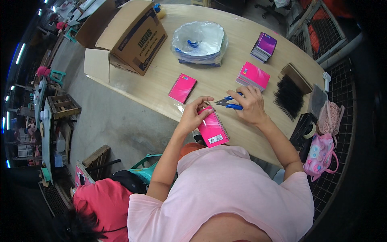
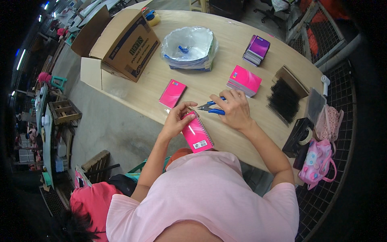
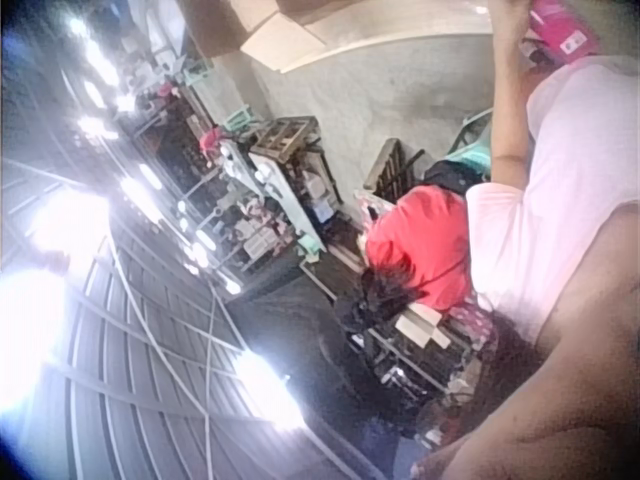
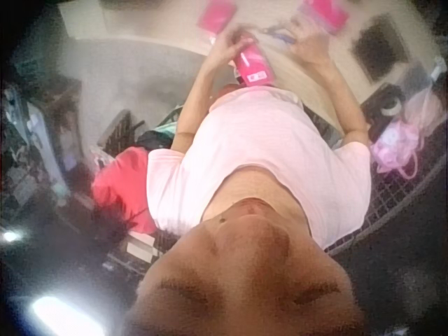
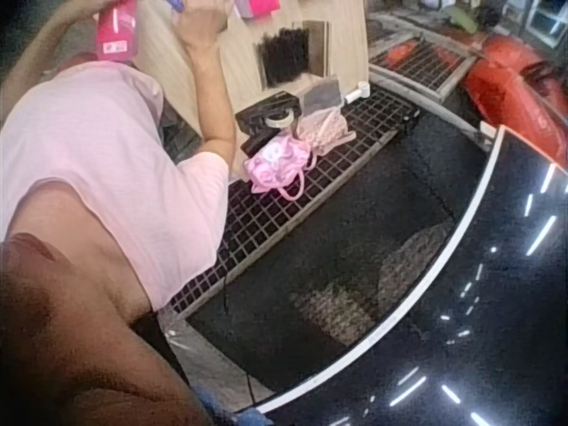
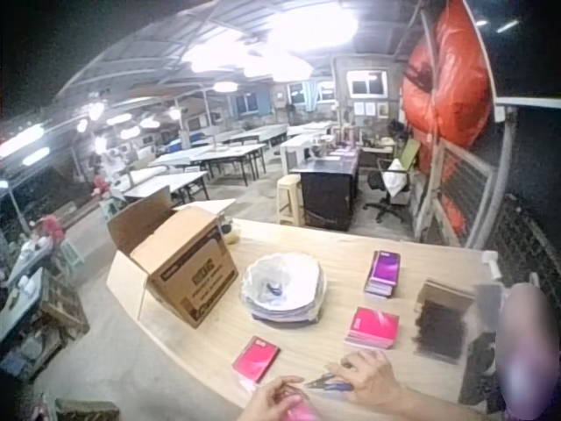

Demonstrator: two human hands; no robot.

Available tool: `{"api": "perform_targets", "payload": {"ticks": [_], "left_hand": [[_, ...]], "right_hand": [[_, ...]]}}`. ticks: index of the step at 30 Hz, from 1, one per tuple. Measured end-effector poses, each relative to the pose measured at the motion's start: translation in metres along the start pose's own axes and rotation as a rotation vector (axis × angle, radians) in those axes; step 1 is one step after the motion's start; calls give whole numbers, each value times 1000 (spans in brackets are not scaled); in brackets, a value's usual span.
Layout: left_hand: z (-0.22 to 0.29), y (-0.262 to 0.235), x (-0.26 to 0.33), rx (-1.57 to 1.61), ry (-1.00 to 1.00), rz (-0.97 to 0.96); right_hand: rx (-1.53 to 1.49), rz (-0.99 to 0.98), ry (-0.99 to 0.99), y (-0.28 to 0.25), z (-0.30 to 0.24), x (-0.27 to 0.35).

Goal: The person assembles notebooks by hand, threading a wire coil through the punched holes of small pink and purple paper stacks and using pliers to clip the excess wire and secure the binding.

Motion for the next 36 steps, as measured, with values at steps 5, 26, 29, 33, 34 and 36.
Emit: {"api": "perform_targets", "payload": {"ticks": [5,26,29,33,34,36], "left_hand": [[0,1,-2,45,-16,16],[23,-76,-105,-369,41,356],[41,-139,-158,-137,163,370],[47,-153,-188,-95,41,197],[39,-159,-179,-100,44,196],[20,-161,-158,-12,68,92]], "right_hand": [[102,12,-89,4,-6,0],[-641,-82,701,42,57,56],[-707,-7,759,40,63,77],[-795,14,868,61,78,125],[-851,55,885,67,79,135],[-912,90,894,75,76,143]]}}
Point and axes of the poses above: each hand's wrist, its own x-axis away from the middle knuckle, its own y-axis out of the palm, z = x × y, the point moved 6 cm from there along -x, towards the middle knuckle, and after that the axes turned 14 degrees about -z, right-handed, at the moved point
